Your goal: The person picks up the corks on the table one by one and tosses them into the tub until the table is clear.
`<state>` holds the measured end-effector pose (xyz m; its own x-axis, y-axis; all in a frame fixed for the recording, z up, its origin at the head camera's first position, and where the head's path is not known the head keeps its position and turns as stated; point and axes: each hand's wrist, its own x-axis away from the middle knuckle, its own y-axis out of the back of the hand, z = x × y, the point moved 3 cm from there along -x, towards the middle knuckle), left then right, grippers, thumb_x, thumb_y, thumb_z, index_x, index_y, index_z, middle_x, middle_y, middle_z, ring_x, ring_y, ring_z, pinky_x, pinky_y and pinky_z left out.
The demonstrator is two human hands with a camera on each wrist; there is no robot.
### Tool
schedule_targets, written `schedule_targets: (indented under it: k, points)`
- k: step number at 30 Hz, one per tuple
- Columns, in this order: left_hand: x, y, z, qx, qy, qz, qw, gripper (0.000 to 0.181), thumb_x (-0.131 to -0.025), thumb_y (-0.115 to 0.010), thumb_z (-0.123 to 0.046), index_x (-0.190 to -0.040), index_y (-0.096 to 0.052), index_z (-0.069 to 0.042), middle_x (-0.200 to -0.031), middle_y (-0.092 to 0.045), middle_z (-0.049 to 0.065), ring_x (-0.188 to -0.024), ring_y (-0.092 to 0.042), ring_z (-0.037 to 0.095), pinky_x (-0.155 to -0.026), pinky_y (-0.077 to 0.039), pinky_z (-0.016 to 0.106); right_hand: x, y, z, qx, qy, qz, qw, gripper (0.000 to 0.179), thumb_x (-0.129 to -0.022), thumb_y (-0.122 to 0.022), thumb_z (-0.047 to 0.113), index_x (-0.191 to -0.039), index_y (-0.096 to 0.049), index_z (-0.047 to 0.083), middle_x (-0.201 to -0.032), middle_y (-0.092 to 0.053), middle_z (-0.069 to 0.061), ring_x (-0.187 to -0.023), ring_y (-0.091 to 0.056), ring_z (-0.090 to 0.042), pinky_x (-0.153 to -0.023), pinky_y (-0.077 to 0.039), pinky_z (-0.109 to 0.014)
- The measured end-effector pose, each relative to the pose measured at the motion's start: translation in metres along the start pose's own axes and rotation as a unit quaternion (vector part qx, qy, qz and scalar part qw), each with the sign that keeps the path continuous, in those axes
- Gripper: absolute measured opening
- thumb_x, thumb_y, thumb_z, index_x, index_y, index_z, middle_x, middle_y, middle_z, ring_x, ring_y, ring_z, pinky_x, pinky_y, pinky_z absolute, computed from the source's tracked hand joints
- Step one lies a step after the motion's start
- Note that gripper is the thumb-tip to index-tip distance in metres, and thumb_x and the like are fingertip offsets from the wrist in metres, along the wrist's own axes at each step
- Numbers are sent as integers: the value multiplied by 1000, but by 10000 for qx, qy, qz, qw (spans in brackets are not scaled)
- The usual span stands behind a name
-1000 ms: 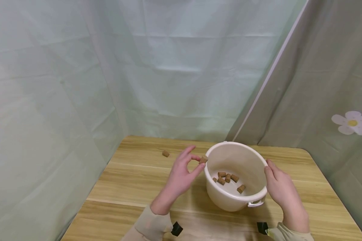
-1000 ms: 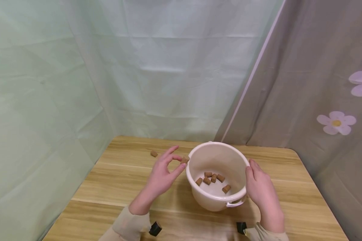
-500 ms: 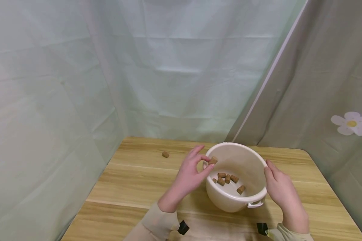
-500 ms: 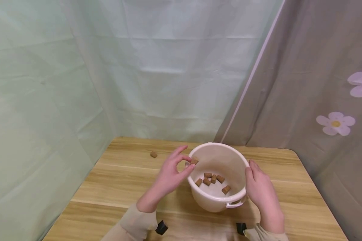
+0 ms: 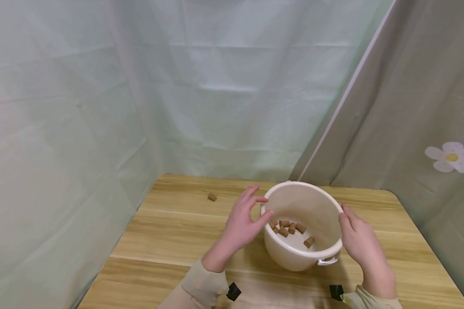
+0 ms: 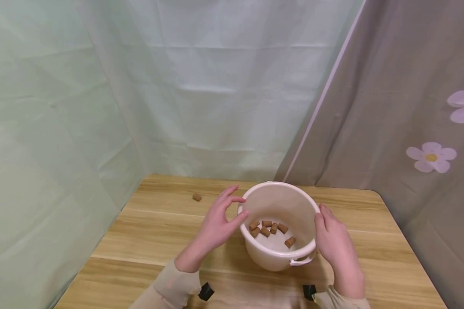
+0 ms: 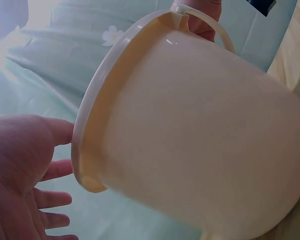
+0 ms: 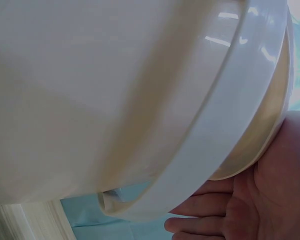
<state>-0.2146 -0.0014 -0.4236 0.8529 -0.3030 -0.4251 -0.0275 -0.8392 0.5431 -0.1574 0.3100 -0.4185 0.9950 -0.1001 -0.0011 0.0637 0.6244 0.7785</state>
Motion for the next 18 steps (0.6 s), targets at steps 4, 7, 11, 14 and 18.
schedule_targets:
  k: [4,7,11,14,18]
  points:
    - [1,2,3,45,74,-58,9999,31,-99,-79,-33,-121,-73,-13,-165,-46,8,-157,-34,35,-122,-28,67,0,1,1,-1,8,-2,10000,69,-117,-20,45,-165,-29,-5,-162,-34,-36,-147,-34,-60,-115,-30,-76]
    - [2,4,4,106,89,-88,9999,30,-100,-78,-34,-120,-73,-13,-165,-47,10,-156,-35,38,-121,-29,68,1,1,1,-7,27,-18,10000,69,-117,-21,44,-164,-30,-5,-162,-35,-36,-147,-34,-61,-115,-30,-76]
    - [3,5,4,200,88,-130,9997,28,-99,-79,-30,-120,-73,-12,-164,-47,11,-156,-35,40,-120,-28,70,1,1,1,-6,30,-18,10000,69,-117,-21,44,-164,-30,-5,-162,-34,-36,-147,-34,-61,-115,-30,-76]
    - [4,6,5,238,165,-142,9995,27,-99,-79,-28,-121,-73,-14,-165,-46,8,-156,-35,38,-120,-28,70,0,1,1,0,28,-4,10000,69,-117,-21,44,-164,-30,-5,-162,-34,-36,-147,-34,-60,-115,-29,-76]
    - [5,8,8,259,239,-227,9991,28,-99,-79,-28,-122,-74,-14,-165,-46,6,-156,-36,34,-121,-29,69,-1,1,0,-8,15,14,10000,69,-117,-20,44,-164,-30,-5,-162,-34,-36,-147,-34,-61,-115,-30,-77]
